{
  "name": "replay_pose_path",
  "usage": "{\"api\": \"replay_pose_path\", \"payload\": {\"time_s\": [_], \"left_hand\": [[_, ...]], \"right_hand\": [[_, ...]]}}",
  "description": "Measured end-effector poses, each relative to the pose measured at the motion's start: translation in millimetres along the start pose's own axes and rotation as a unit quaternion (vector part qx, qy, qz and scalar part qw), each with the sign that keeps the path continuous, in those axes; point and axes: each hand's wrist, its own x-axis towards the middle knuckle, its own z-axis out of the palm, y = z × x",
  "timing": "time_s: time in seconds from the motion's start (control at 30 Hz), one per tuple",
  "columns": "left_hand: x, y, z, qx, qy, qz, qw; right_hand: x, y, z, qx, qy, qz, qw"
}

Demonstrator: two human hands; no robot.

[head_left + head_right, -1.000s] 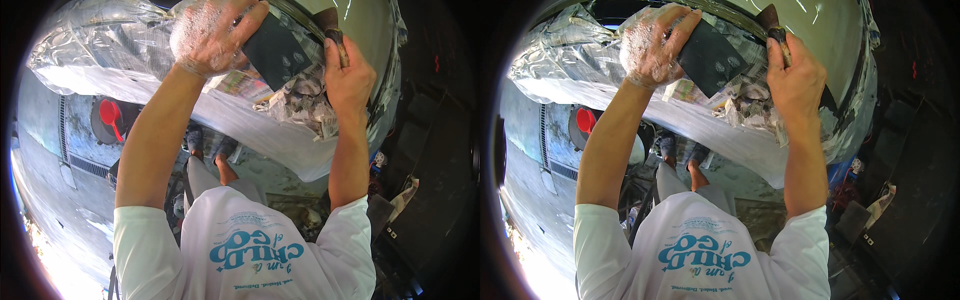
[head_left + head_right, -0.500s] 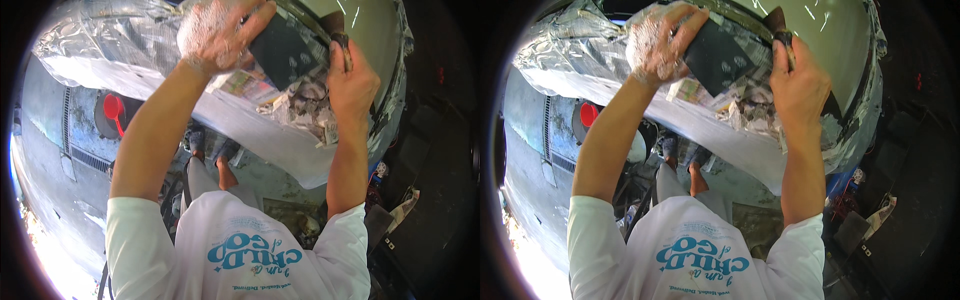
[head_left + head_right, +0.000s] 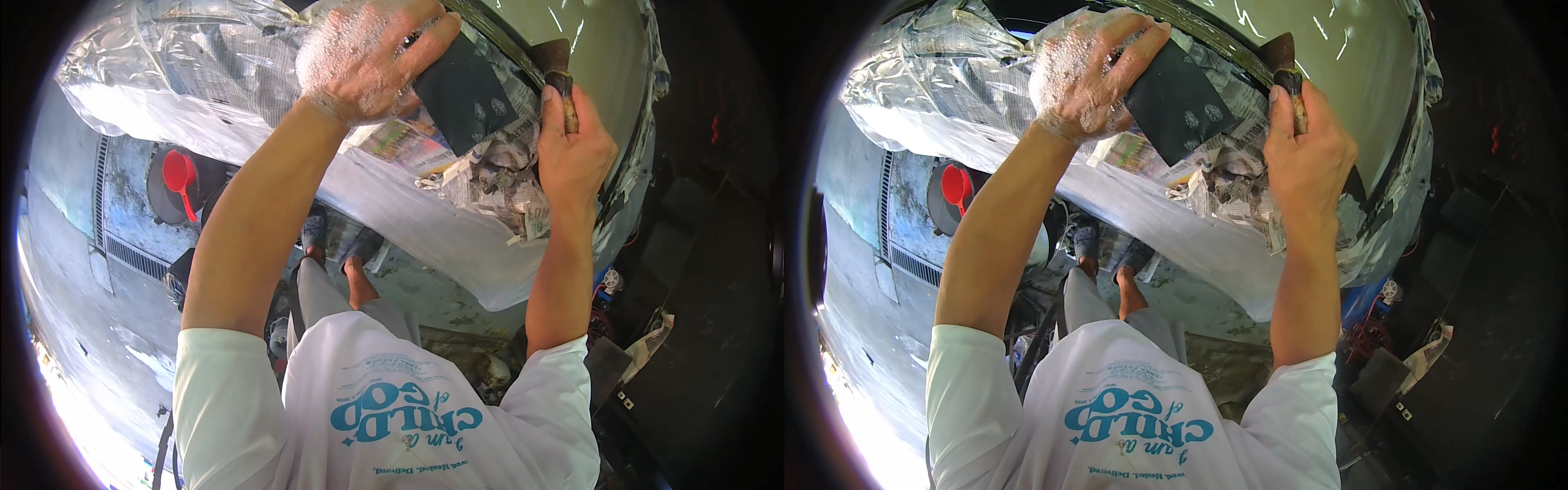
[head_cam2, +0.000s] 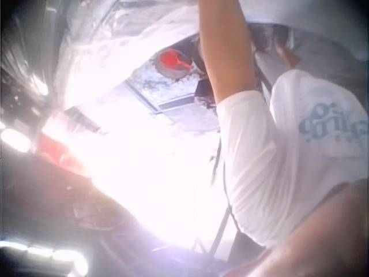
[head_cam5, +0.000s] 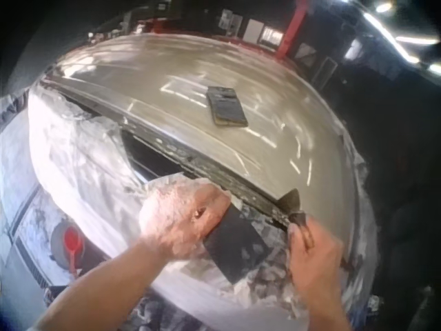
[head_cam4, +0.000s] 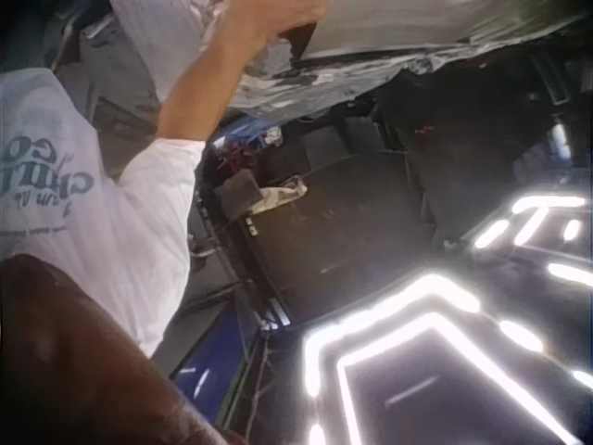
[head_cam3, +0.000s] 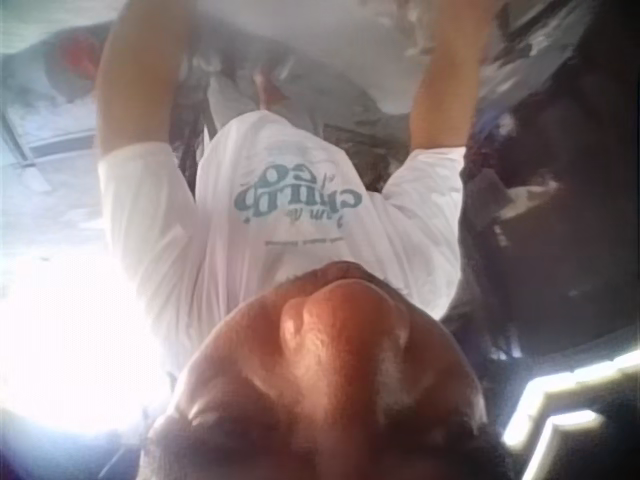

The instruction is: The person applies body filler to a car hood using a spreader and a sanding block. They repeatedly spread the filler over the surface and sand it down, occasionally dipping the sanding block into a bucket of water.

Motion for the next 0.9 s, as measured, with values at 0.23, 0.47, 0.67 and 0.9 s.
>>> {"api": "replay_pose_path", "payload": {"time_s": [0.23, 0.47, 0.67, 0.9], "left_hand": [[-6, -8, 6, 0.025, 0.019, 0.018, 0.999], [1, -3, 0, 0.038, 0.001, 0.007, 0.999], [5, 11, -17, 0.119, -0.013, 0.016, 0.993], [22, 14, -25, 0.110, -0.056, -0.004, 0.992]], "right_hand": [[1, -7, 7, -0.003, 0.005, -0.010, 1.000], [5, 0, 9, -0.033, 0.017, -0.051, 0.998], [2, -1, 8, -0.029, 0.034, -0.052, 0.998], [-4, 4, 0, -0.013, -0.003, -0.012, 1.000]]}}
